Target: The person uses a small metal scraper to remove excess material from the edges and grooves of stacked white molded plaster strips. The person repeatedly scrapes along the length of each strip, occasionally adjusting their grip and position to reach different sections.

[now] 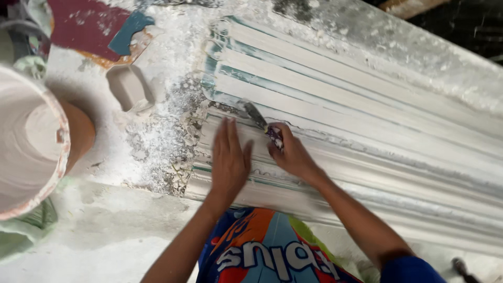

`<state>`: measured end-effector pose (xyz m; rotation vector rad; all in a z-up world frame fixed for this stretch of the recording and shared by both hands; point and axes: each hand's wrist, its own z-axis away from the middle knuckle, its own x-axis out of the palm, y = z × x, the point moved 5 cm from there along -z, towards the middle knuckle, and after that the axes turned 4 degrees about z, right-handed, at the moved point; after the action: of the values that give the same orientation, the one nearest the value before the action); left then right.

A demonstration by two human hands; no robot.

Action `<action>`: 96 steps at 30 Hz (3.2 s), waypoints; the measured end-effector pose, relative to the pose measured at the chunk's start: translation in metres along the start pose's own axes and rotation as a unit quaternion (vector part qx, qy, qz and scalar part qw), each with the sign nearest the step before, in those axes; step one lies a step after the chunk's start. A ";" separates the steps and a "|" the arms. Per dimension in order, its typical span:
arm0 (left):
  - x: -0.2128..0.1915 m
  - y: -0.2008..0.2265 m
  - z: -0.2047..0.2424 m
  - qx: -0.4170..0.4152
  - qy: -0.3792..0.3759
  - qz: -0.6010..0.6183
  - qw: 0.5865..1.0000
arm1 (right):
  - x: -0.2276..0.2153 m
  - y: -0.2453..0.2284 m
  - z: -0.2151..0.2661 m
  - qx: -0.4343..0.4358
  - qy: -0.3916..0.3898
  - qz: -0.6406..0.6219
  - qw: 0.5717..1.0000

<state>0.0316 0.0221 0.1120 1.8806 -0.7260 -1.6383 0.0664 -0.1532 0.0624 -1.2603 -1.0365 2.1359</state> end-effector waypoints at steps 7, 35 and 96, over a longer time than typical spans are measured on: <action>0.107 -0.039 0.019 -0.143 -0.260 0.329 0.896 | 0.042 0.037 0.113 -0.055 0.015 -0.093 0.994; 0.368 0.145 -0.025 0.491 -0.481 -0.181 0.704 | -0.080 0.295 0.303 0.249 0.479 0.374 0.754; 0.976 0.758 0.215 0.725 -0.317 -0.275 0.546 | -0.733 1.007 0.974 0.214 0.531 0.318 0.756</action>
<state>-0.1049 -1.2115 -0.0672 2.5758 -2.7089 -2.4286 -0.4396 -1.6474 -0.0432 -2.2883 0.4035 1.3665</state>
